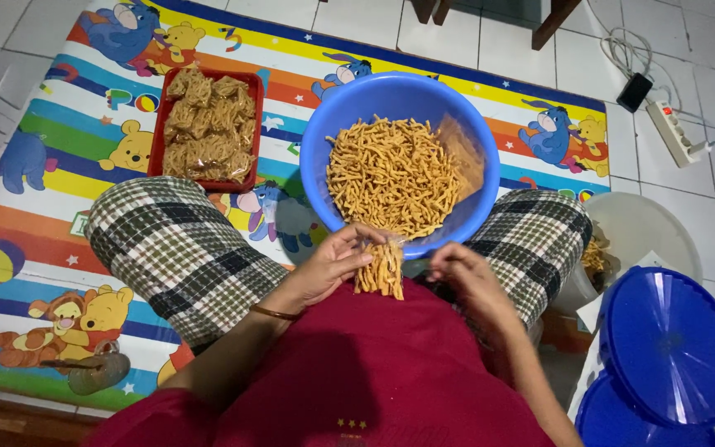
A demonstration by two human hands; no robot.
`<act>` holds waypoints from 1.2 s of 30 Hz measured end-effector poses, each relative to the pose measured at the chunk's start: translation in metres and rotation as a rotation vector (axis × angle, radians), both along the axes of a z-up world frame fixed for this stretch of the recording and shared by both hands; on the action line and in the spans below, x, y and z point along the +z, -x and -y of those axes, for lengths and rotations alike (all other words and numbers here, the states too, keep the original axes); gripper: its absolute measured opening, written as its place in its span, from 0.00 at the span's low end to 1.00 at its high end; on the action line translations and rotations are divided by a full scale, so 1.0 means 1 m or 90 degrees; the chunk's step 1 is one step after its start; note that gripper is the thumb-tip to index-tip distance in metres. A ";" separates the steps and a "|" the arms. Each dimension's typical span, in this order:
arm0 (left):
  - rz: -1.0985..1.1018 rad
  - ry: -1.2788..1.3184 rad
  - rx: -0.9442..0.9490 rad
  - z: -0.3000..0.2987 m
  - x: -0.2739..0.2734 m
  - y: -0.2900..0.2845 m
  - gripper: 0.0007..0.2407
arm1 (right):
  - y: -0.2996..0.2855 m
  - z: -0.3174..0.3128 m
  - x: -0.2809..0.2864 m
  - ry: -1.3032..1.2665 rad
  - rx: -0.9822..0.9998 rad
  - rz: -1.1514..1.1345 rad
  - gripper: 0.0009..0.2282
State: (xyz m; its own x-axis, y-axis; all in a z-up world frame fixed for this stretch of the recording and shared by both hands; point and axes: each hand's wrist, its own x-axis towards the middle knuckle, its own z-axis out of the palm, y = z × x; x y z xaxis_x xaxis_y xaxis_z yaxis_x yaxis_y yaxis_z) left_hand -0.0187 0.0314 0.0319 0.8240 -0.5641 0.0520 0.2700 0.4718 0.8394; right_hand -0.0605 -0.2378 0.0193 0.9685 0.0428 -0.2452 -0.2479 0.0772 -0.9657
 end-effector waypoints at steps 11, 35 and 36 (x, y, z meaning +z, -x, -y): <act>-0.056 0.030 -0.156 -0.012 -0.016 -0.013 0.16 | -0.029 0.169 0.055 -0.018 -0.303 0.185 0.05; -0.031 0.037 -0.118 -0.024 0.000 -0.021 0.13 | 0.054 0.154 -0.020 0.404 -0.246 -0.406 0.19; 0.019 0.115 -0.091 -0.029 0.012 -0.027 0.08 | 0.049 0.155 -0.011 0.428 -0.238 -0.437 0.17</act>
